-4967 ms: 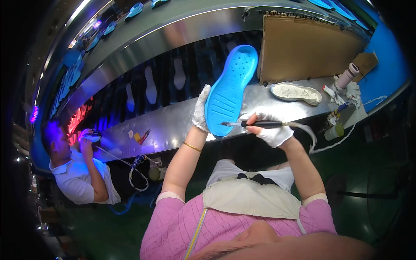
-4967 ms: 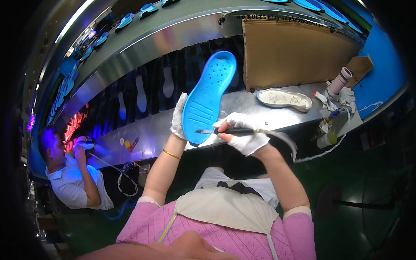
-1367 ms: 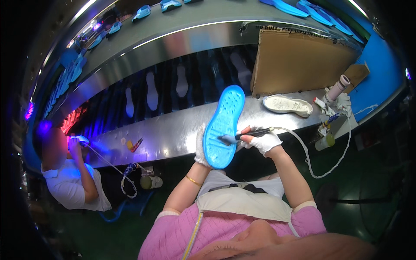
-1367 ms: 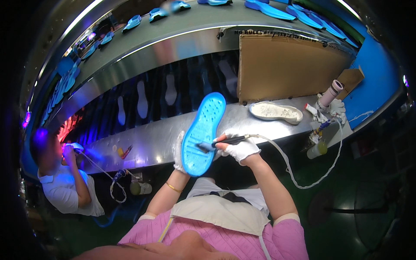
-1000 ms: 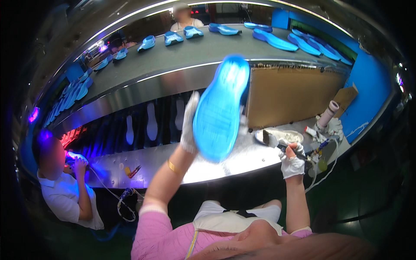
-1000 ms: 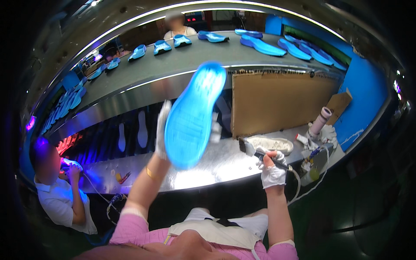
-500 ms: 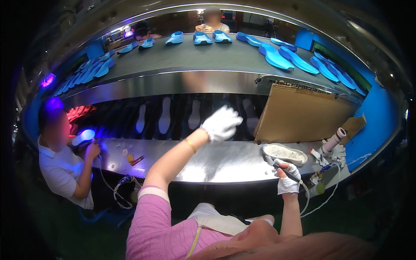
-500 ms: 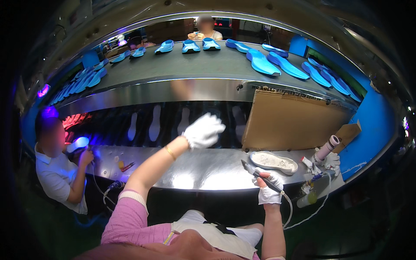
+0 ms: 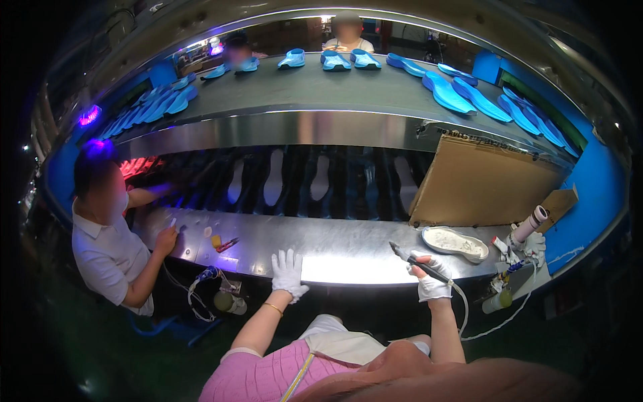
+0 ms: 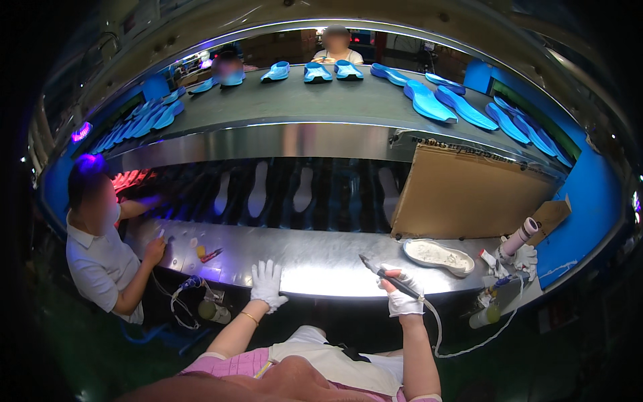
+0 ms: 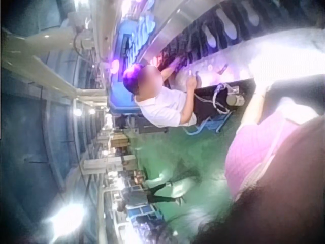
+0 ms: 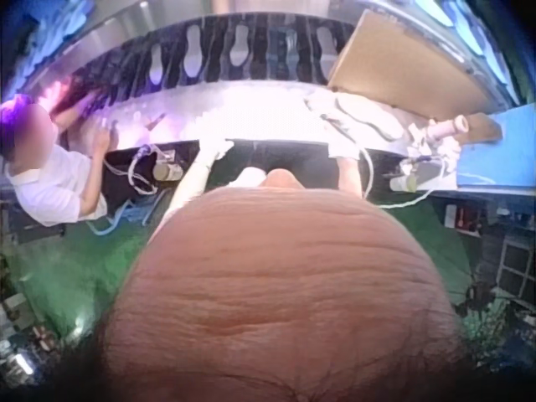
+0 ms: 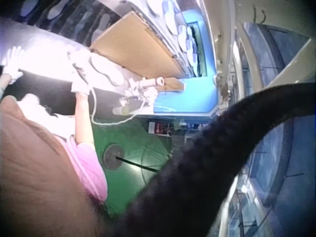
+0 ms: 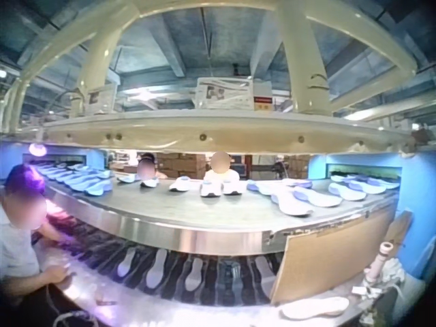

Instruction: The person picks up blue shoe soles from a conveyor belt and cleans or preps them using a small brush tool before placing them back on the belt.

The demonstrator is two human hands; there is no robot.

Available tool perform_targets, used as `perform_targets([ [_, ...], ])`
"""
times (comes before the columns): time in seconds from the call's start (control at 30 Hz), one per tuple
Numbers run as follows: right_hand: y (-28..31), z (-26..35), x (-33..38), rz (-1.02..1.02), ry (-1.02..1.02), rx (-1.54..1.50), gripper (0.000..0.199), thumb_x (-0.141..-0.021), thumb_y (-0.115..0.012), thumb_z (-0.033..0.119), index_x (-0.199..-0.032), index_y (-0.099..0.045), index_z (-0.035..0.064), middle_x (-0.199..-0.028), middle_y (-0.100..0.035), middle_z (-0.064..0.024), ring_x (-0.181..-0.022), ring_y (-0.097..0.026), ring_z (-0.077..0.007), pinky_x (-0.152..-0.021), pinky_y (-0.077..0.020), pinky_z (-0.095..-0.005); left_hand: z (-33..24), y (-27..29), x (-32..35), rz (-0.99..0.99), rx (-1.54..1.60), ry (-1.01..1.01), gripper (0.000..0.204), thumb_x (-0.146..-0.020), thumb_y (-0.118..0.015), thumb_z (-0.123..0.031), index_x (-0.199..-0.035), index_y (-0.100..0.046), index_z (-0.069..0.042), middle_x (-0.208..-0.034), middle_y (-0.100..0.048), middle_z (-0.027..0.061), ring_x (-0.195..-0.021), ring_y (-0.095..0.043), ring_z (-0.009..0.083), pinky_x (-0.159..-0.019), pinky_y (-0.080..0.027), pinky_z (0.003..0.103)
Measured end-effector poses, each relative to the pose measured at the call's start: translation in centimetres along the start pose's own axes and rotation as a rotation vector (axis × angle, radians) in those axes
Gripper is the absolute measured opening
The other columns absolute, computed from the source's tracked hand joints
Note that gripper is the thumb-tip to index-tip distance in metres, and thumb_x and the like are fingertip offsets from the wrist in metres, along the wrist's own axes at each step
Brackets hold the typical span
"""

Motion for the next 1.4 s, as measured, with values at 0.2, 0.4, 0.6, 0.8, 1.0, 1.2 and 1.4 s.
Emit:
perform_targets([
  [0.2,-0.6,-0.6,0.2,0.04,0.03,-0.029,0.021,-0.072,-0.067,-0.008,-0.091,-0.062,0.0001,-0.093,-0.064,-0.0125,-0.075,-0.062,-0.0147,-0.072,-0.0508,-0.0254,-1.0,-0.8,-1.0,-0.005,0.01,0.079,0.094,-0.057,-0.069,-0.035,-0.134,-0.026,-0.002,-0.138,-0.024,0.0251,-0.129,-0.017,0.0462,-0.107,-0.007,0.055],
  [0.4,-1.0,-0.2,0.0,0.02,-0.02,-0.017,0.02,-0.074,-0.065,-0.007,-0.092,-0.062,0.0,-0.092,-0.064,-0.0116,-0.074,-0.062,-0.0144,-0.072,-0.0499,-0.0249,0.3,0.1,-0.7,0.057,-0.061,0.105,0.095,-0.062,-0.068,-0.044,-0.135,-0.026,-0.001,-0.14,-0.021,0.0252,-0.129,-0.015,0.0473,-0.106,-0.004,0.056],
  [0.6,-0.7,1.7,-0.2,0.029,0.072,0.023,0.021,-0.075,-0.063,-0.006,-0.094,-0.059,0.0001,-0.088,-0.063,-0.0122,-0.073,-0.061,-0.0164,-0.072,-0.0501,-0.0285,11.5,13.3,-6.8,-0.541,0.559,-0.022,0.063,-0.078,-0.059,-0.04,-0.122,-0.047,0.002,-0.127,-0.045,0.0233,-0.12,-0.041,0.0336,-0.104,-0.03,0.036],
  [0.8,-1.3,1.5,-0.7,0.018,0.069,0.013,0.021,-0.074,-0.065,-0.006,-0.093,-0.059,0.0004,-0.089,-0.063,-0.0123,-0.074,-0.061,-0.0161,-0.071,-0.0502,-0.0275,23.6,32.7,-4.5,-1.242,0.307,0.082,0.036,-0.08,-0.06,-0.02,-0.11,-0.054,-0.001,-0.111,-0.055,0.0184,-0.105,-0.052,0.0313,-0.093,-0.04,0.038],
  [1.0,-1.4,1.2,-2.7,0.025,0.012,0.067,0.02,-0.074,-0.065,-0.005,-0.093,-0.059,0.0004,-0.09,-0.063,-0.0116,-0.073,-0.061,-0.0156,-0.071,-0.0497,-0.0274,34.9,34.3,-11.7,-0.864,0.229,0.626,0.063,-0.079,-0.058,-0.047,-0.128,-0.044,-0.011,-0.131,-0.044,0.0138,-0.12,-0.042,0.0296,-0.1,-0.035,0.037],
  [1.2,-2.5,1.9,-4.1,-0.034,0.013,0.141,0.021,-0.074,-0.066,-0.003,-0.093,-0.058,0.0002,-0.089,-0.063,-0.0117,-0.072,-0.061,-0.0164,-0.068,-0.0486,-0.0273,40.0,33.9,-16.3,-0.691,0.076,0.788,0.061,-0.074,-0.059,-0.034,-0.13,-0.041,-0.019,-0.141,-0.033,0.0029,-0.128,-0.032,0.026,-0.103,-0.026,0.051],
  [1.4,-3.4,0.1,-4.7,-0.116,-0.099,0.223,0.021,-0.073,-0.066,-0.004,-0.092,-0.057,0.0004,-0.084,-0.062,-0.0108,-0.07,-0.06,-0.0162,-0.065,-0.0474,-0.0266,43.3,34.6,-17.4,-0.565,0.02,0.869,0.063,-0.071,-0.065,-0.013,-0.129,-0.043,-0.024,-0.141,-0.034,0.0018,-0.127,-0.037,0.0281,-0.101,-0.032,0.051],
])
Point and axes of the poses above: each hand's wrist, its own x-axis away from the middle knuckle, its own y-axis out of the back of the hand, z = x × y, the point moved 9 cm from there along -x, towards the middle knuckle
